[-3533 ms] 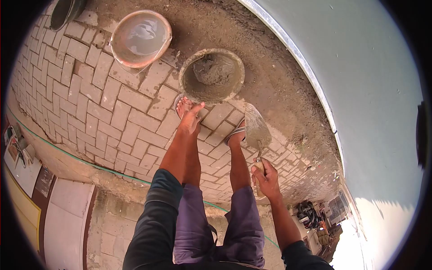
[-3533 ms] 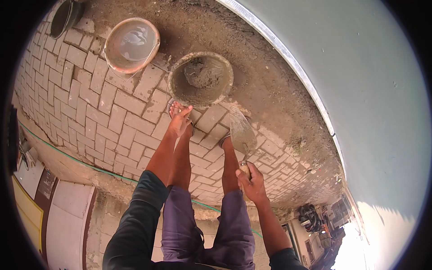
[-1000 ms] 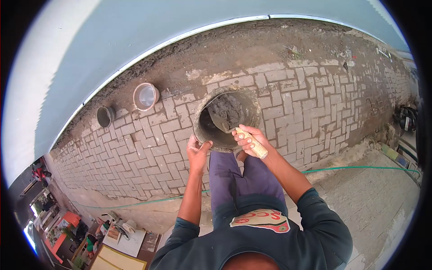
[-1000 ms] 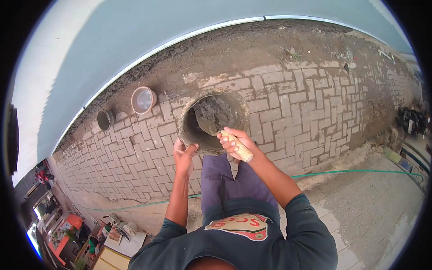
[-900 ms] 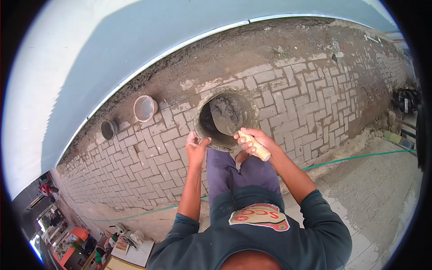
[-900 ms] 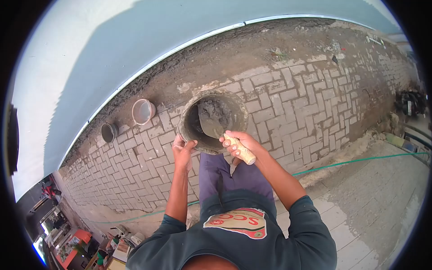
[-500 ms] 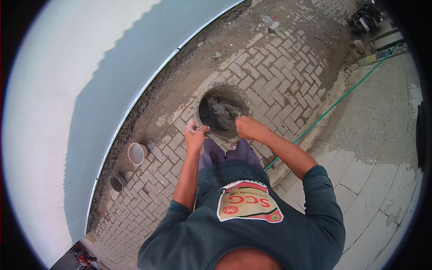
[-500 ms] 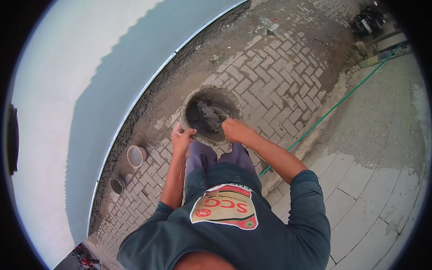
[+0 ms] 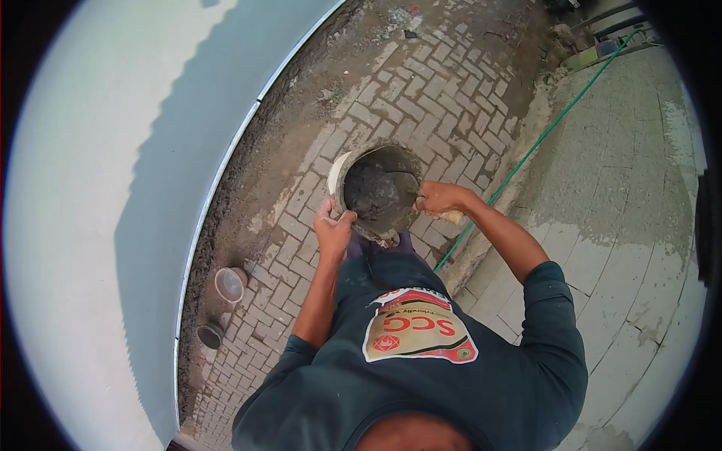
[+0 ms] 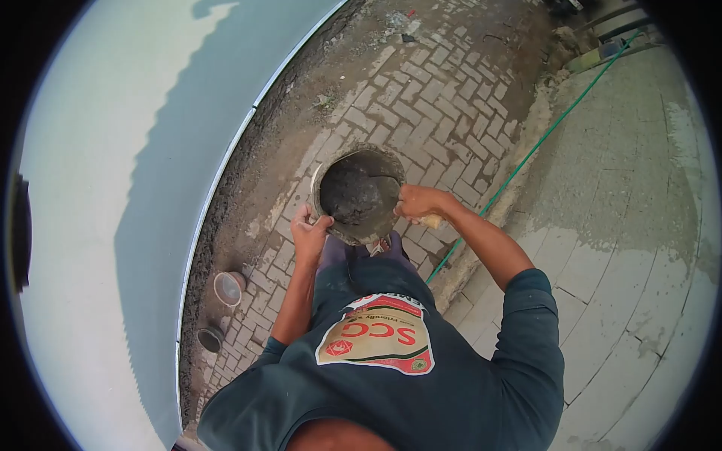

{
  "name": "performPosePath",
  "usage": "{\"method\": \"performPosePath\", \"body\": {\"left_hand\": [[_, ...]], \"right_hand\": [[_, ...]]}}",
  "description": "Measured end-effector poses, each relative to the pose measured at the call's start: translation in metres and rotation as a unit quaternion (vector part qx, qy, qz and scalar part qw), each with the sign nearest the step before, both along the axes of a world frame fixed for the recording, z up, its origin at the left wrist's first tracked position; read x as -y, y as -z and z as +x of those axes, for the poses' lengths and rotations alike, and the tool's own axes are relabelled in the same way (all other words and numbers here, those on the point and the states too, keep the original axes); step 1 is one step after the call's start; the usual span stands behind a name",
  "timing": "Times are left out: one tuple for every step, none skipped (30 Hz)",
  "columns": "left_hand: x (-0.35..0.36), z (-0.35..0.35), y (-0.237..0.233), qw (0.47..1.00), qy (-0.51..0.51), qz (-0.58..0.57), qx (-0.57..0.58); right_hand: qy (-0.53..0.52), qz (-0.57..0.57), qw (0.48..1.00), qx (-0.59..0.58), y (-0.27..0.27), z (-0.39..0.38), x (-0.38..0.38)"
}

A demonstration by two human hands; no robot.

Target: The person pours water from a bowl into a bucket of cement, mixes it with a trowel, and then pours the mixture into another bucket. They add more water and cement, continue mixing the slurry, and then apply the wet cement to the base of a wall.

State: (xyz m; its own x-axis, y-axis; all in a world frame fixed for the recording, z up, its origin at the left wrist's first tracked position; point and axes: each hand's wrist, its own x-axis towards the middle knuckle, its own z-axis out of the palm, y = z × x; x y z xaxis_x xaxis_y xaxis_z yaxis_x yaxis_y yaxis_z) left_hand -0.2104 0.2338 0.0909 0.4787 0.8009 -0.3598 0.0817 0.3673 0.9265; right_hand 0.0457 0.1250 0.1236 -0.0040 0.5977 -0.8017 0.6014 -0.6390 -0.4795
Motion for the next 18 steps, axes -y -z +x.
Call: {"method": "performPosePath", "body": {"left_hand": [[-0.008, 0.001, -0.003, 1.000, -0.003, 0.000, 0.019], [-0.014, 0.002, -0.010, 0.999, -0.007, 0.000, 0.035], [-0.024, 0.002, -0.017, 1.000, -0.004, -0.003, 0.030], [-0.035, 0.001, -0.024, 0.999, 0.006, -0.038, 0.030], [-0.042, -0.002, -0.027, 0.997, 0.016, -0.073, 0.028], [-0.050, -0.004, -0.026, 0.997, 0.018, -0.075, 0.021], [-0.058, -0.004, -0.021, 0.996, 0.017, -0.084, 0.037], [-0.065, -0.004, -0.017, 0.994, 0.016, -0.092, 0.053], [-0.070, -0.001, -0.016, 0.995, 0.018, -0.090, 0.050], [-0.077, 0.005, -0.015, 0.999, 0.033, -0.042, 0.011], [-0.081, 0.009, -0.016, 0.998, 0.048, 0.004, -0.030], [-0.086, 0.017, -0.019, 0.998, 0.049, 0.007, -0.030], [-0.092, 0.026, -0.022, 0.999, 0.042, -0.018, -0.011], [-0.099, 0.037, -0.025, 0.999, 0.034, -0.041, 0.009], [-0.105, 0.047, -0.027, 0.999, 0.036, -0.037, 0.009], [-0.109, 0.059, -0.029, 0.997, 0.024, -0.067, 0.014], [-0.112, 0.069, -0.030, 0.995, 0.014, -0.098, 0.018], [-0.115, 0.080, -0.023, 0.995, 0.020, -0.096, 0.017]], "right_hand": [[0.106, -0.051, 0.986, -0.116, 0.003, 0.010, 0.001], [0.208, -0.102, 0.945, -0.231, 0.007, 0.015, 0.002], [0.210, -0.105, 0.943, -0.237, 0.011, 0.015, 0.001], [0.264, -0.101, 0.907, -0.313, 0.015, 0.013, 0.001], [0.315, -0.097, 0.861, -0.388, 0.020, 0.007, 0.003], [0.317, -0.100, 0.857, -0.393, 0.026, -0.001, 0.001], [0.359, -0.105, 0.809, -0.454, 0.031, -0.008, -0.003], [0.398, -0.108, 0.753, -0.512, 0.036, -0.018, -0.007], [0.421, -0.090, 0.729, -0.532, 0.042, -0.025, -0.010], [0.420, -0.087, 0.728, -0.534, 0.050, -0.031, -0.016], [0.471, -0.102, 0.600, -0.638, 0.059, -0.038, -0.021], [0.507, -0.114, 0.456, -0.723, 0.065, -0.042, -0.026], [0.509, -0.096, 0.355, -0.778, 0.071, -0.044, -0.032], [0.507, -0.093, 0.355, -0.780, 0.065, -0.040, -0.041], [0.526, -0.055, 0.248, -0.812, 0.060, -0.035, -0.049], [0.537, -0.017, 0.137, -0.832, 0.054, -0.027, -0.053], [0.527, -0.035, 0.208, -0.823, 0.053, -0.002, -0.053], [0.527, -0.029, 0.204, -0.825, 0.039, 0.020, -0.047]]}}
